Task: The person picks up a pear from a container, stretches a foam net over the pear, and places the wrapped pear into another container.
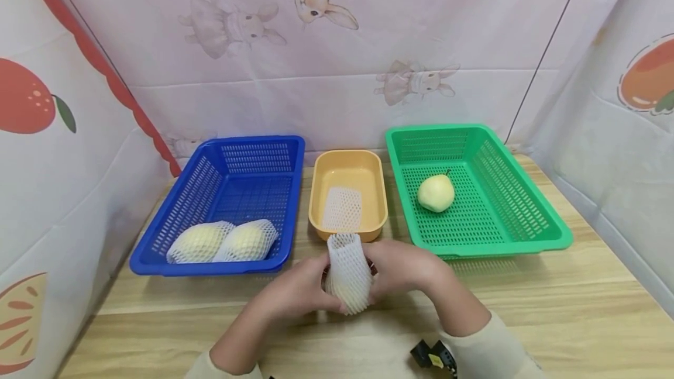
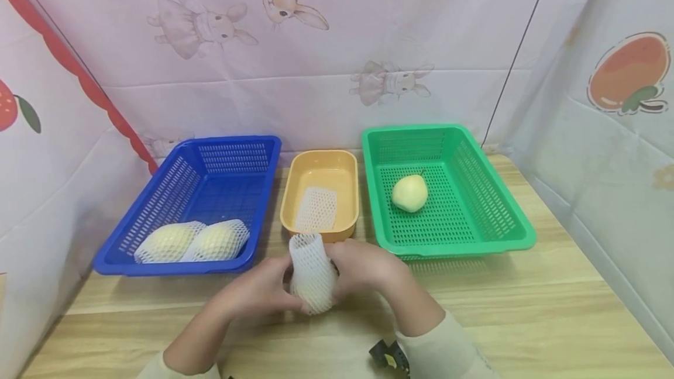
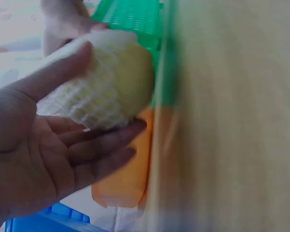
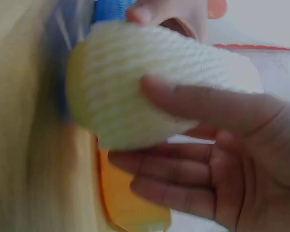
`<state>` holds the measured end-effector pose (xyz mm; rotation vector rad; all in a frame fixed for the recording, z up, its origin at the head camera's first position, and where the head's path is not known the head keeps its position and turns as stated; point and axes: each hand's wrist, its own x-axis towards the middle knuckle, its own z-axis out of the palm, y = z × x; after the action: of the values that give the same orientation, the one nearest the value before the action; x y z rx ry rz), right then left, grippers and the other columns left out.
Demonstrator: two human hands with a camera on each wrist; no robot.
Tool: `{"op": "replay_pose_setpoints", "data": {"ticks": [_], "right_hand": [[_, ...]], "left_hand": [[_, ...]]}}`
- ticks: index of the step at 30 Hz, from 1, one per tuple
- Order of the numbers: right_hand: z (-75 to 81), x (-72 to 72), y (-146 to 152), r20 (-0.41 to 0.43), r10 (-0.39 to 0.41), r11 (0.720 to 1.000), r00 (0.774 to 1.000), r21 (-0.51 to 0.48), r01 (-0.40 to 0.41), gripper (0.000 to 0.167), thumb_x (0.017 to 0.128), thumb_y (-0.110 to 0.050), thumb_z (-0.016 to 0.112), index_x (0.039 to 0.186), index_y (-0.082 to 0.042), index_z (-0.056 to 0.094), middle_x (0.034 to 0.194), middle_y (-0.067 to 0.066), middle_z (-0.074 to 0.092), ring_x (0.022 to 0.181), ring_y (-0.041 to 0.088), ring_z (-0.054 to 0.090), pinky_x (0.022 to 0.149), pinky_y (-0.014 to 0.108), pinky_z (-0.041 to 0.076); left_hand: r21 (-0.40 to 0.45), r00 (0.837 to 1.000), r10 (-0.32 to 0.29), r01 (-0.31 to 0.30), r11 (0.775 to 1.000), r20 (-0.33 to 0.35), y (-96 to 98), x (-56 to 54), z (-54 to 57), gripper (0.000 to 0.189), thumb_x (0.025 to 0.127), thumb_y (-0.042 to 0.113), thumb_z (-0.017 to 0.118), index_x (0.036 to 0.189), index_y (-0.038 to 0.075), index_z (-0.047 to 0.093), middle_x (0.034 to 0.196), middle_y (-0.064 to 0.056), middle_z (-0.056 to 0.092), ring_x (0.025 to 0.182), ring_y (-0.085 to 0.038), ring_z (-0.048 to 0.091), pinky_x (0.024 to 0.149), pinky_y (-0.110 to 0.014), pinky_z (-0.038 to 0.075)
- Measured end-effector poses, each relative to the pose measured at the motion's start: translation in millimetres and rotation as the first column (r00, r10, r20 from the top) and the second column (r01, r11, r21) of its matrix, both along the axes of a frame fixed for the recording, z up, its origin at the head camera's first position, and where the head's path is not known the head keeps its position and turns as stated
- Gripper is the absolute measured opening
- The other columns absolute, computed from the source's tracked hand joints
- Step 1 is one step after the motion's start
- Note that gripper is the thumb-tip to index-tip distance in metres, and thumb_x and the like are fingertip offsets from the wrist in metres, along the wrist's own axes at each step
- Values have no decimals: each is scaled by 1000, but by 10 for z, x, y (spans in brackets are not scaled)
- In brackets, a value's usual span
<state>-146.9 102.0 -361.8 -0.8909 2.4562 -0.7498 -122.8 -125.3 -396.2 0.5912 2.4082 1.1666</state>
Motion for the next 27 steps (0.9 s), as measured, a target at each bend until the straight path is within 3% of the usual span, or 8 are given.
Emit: {"op": "replay_pose_setpoints", "data": {"ticks": [3, 7, 9, 12, 16, 19, 22, 27], "right_hand": [[102, -4, 89, 44, 3, 993, 999, -116, 3, 63, 74, -19, 82, 131, -16, 55, 102, -4, 71, 90, 9, 67, 77, 25, 56], [300, 9, 209, 73, -84, 950, 994, -295, 102, 77, 83, -32, 79, 148, -19, 40, 106, 2, 72, 93, 11, 70, 81, 28, 58], [379, 25, 235, 15, -125, 923, 992, -366, 121, 65, 88, -36, 74, 145, -21, 45, 104, 0, 72, 91, 11, 69, 80, 29, 58], [437, 55, 221, -125, -143, 896, 982, -438, 74, 50, 92, -35, 69, 137, -21, 54, 109, -2, 68, 97, 12, 67, 83, 31, 58], [424, 97, 170, -243, -125, 886, 962, -464, -2, 67, 82, -34, 80, 141, -19, 52, 133, -3, 56, 114, 14, 60, 92, 34, 56], [390, 110, 126, -303, -116, 874, 946, -483, -48, 81, 76, -29, 86, 146, -19, 46, 143, -1, 51, 116, 14, 59, 93, 34, 55], [353, 114, 77, -378, -129, 848, 917, -521, -96, 78, 76, -19, 86, 144, -16, 48, 142, 2, 53, 114, 16, 60, 89, 31, 57], [315, 126, 15, -454, -232, 796, 860, -597, -100, 72, 73, -8, 87, 137, -12, 56, 135, 5, 59, 112, 17, 60, 85, 28, 58]], "left_hand": [[184, 995, -44, 28, 982, 86, -52, -28, 38, 68, 73, 28, 88, 131, 16, 53, 113, 1, 67, 101, -17, 65, 87, -33, 55], [404, 981, -56, -26, 914, 188, -71, -33, 114, 59, 87, 27, 76, 136, 9, 48, 120, -9, 64, 103, -21, 65, 87, -36, 57], [514, 970, -60, -72, 855, 235, -57, -19, 156, 58, 94, 27, 68, 140, 3, 43, 123, -12, 62, 104, -22, 65, 88, -38, 57], [669, 954, -92, -130, 732, 286, -40, 15, 211, 60, 99, 28, 58, 142, -6, 34, 124, -13, 59, 105, -21, 65, 88, -40, 57], [776, 946, -138, -151, 612, 292, -38, 45, 247, 58, 101, 33, 53, 140, -6, 36, 120, -7, 64, 103, -18, 66, 87, -38, 57], [803, 947, -150, -150, 577, 285, -34, 47, 257, 54, 100, 35, 53, 137, -3, 40, 117, -5, 66, 101, -18, 67, 85, -37, 57], [812, 947, -142, -164, 560, 289, -20, 51, 276, 54, 99, 35, 55, 137, -1, 40, 118, -4, 66, 102, -19, 66, 85, -37, 57], [815, 953, -107, -180, 550, 282, 18, 72, 311, 57, 99, 33, 60, 137, -4, 39, 121, -7, 65, 107, -21, 67, 87, -35, 57]]}}
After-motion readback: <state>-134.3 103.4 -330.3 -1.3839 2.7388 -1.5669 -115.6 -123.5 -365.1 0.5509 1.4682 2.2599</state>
